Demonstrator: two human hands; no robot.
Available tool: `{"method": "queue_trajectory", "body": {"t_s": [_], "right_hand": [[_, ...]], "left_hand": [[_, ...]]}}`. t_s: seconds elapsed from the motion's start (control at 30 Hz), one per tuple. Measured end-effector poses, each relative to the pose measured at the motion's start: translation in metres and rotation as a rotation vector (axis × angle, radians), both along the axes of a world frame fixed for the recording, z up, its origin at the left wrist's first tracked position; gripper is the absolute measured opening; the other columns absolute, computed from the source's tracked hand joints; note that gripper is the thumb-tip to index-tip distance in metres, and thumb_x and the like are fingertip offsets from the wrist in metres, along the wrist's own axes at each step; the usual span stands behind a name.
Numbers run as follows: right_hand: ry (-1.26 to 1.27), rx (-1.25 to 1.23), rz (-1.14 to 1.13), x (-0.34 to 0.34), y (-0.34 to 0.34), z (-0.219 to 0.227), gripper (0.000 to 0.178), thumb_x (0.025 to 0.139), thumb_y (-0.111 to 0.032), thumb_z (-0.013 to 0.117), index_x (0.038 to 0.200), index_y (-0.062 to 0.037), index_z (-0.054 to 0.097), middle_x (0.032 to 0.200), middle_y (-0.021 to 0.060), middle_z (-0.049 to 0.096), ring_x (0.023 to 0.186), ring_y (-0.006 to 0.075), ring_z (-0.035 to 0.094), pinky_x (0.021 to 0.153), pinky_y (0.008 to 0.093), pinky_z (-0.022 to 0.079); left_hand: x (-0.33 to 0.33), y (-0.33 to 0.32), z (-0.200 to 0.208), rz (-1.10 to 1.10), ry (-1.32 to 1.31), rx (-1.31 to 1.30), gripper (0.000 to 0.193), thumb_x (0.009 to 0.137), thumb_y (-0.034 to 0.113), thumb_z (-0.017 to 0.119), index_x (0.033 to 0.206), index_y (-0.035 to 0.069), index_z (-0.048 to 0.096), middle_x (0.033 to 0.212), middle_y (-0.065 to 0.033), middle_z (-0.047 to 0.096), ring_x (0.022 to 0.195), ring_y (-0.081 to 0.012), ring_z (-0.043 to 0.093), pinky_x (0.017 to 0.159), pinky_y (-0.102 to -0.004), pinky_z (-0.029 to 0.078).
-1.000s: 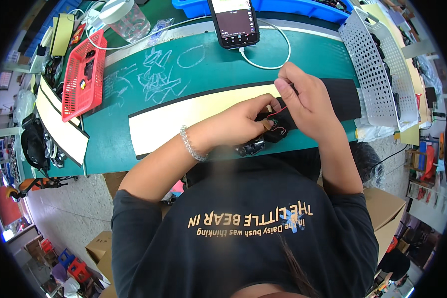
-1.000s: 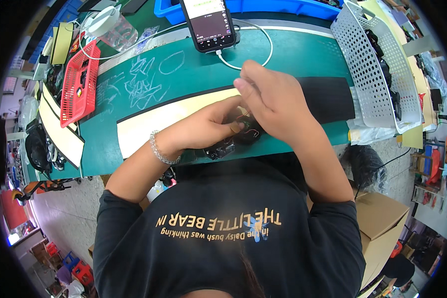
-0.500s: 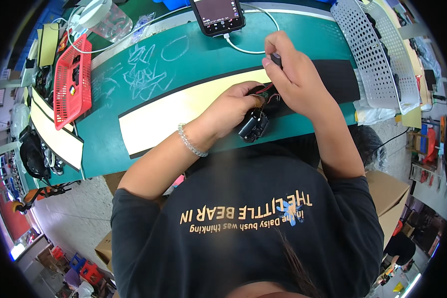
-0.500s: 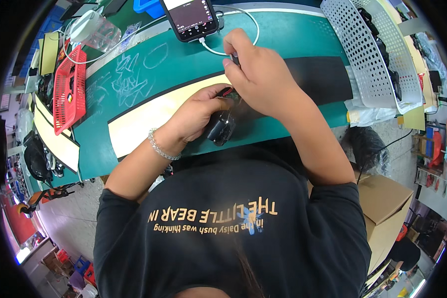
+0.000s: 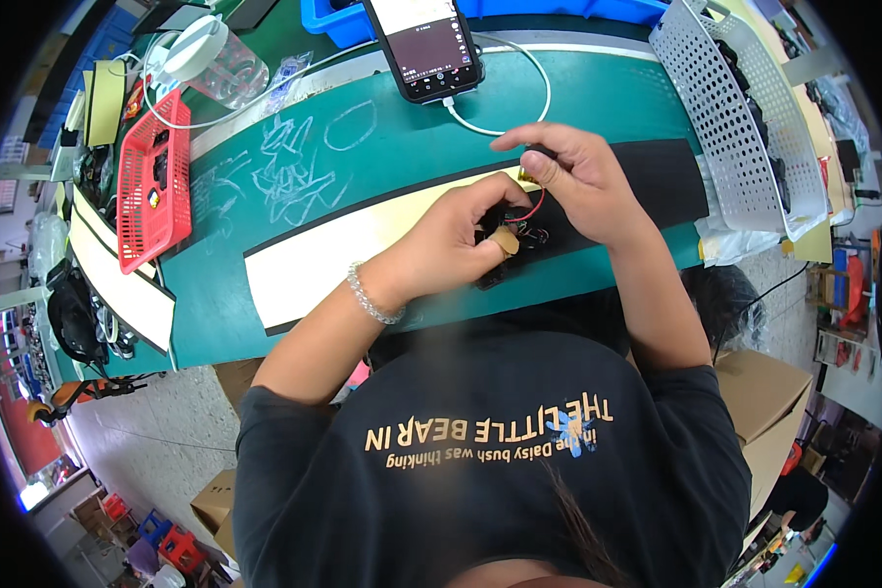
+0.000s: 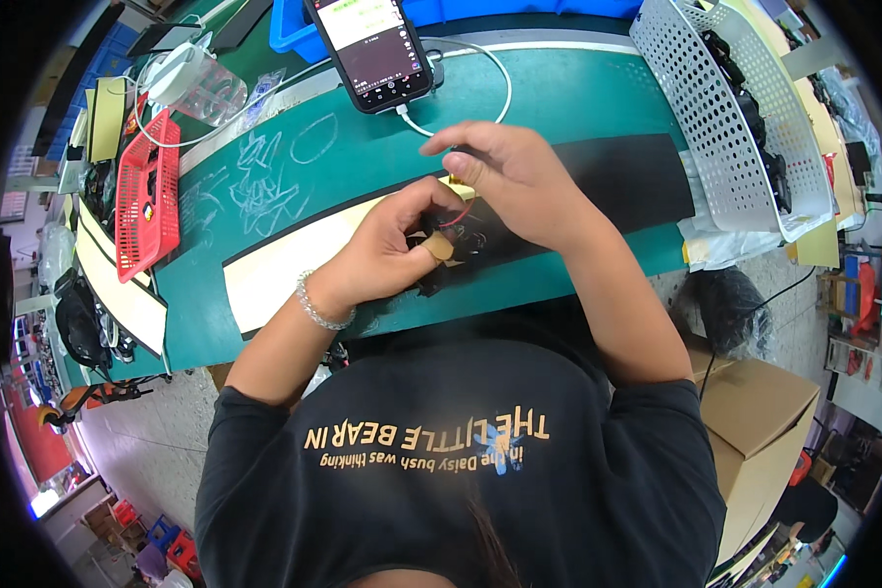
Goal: Assemble electronic components by placing the circuit board and battery into a plastic mouse casing.
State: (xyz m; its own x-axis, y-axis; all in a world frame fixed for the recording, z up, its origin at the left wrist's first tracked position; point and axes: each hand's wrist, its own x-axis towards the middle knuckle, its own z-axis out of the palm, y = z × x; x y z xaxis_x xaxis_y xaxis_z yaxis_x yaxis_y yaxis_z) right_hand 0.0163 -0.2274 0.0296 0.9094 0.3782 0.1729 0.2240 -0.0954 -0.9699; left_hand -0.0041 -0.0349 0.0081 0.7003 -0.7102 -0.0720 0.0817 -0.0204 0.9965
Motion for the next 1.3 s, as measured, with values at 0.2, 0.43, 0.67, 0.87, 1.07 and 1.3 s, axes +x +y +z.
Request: {"method": "queue_trajectory", "body": {"t_s": [0.2,0.43,0.67,0.87,1.07,1.3], "right_hand": [[0.057,-0.079,0.206,-0.001,-0.005,0.003,0.029,0.093,-0.009,0.046,0.12,-0.0003,0.055,0.095,0.0052,0.061,0.085,0.0105,0.054,0.077,0.0244,0.045],[0.107,0.181,0.158,0.001,-0.002,0.009,0.02,0.089,-0.006,0.051,0.109,-0.0022,0.052,0.083,-0.0019,0.048,0.078,0.0062,0.045,0.068,0.0214,0.038],[-0.334,-0.674,0.047,-0.003,-0.022,-0.001,0.017,0.081,-0.005,0.061,0.096,-0.0018,0.056,0.092,0.008,0.056,0.083,0.0213,0.054,0.076,0.0305,0.044],[-0.464,-0.896,0.069,-0.014,-0.011,-0.009,0.02,0.072,-0.007,0.066,0.087,-0.0056,0.053,0.086,0.0089,0.054,0.088,0.0301,0.053,0.072,0.0389,0.045],[-0.328,-0.895,0.134,-0.01,-0.01,-0.009,0.019,0.072,-0.007,0.065,0.084,-0.0046,0.051,0.084,0.0108,0.053,0.086,0.0314,0.053,0.071,0.0407,0.044],[-0.257,-0.821,0.14,-0.009,-0.012,-0.011,0.016,0.074,-0.004,0.062,0.085,-0.0028,0.05,0.082,0.0116,0.052,0.083,0.0321,0.051,0.072,0.0407,0.043]], "left_hand": [[-0.004,-0.004,-0.012,0.058,-0.432,-0.047,0.035,0.077,-0.004,0.051,0.111,0.001,0.047,0.1,-0.0079,0.054,0.092,-0.0159,0.054,0.082,-0.0285,0.045],[0.001,0.0,-0.007,0.167,-0.571,-0.081,0.043,0.069,-0.01,0.053,0.109,0.003,0.055,0.097,-0.0118,0.058,0.085,-0.0247,0.057,0.077,-0.0295,0.046],[0.028,0.005,-0.021,0.559,-0.116,-0.255,0.033,0.082,-0.005,0.047,0.115,0.0,0.049,0.11,-0.0088,0.058,0.099,-0.0122,0.054,0.083,-0.0247,0.045],[0.034,0.009,-0.035,0.541,-0.057,-0.221,0.033,0.08,-0.005,0.048,0.113,-0.001,0.05,0.103,-0.0071,0.058,0.093,-0.0112,0.054,0.082,-0.0246,0.044],[0.034,0.007,-0.034,0.579,-0.089,-0.202,0.029,0.081,-0.004,0.049,0.11,-0.001,0.051,0.099,-0.007,0.059,0.09,-0.0114,0.055,0.081,-0.0245,0.045],[0.033,0.009,-0.032,0.539,-0.098,-0.189,0.027,0.084,-0.002,0.05,0.111,0.0,0.051,0.1,-0.0064,0.059,0.091,-0.0106,0.054,0.081,-0.0241,0.044]]}}
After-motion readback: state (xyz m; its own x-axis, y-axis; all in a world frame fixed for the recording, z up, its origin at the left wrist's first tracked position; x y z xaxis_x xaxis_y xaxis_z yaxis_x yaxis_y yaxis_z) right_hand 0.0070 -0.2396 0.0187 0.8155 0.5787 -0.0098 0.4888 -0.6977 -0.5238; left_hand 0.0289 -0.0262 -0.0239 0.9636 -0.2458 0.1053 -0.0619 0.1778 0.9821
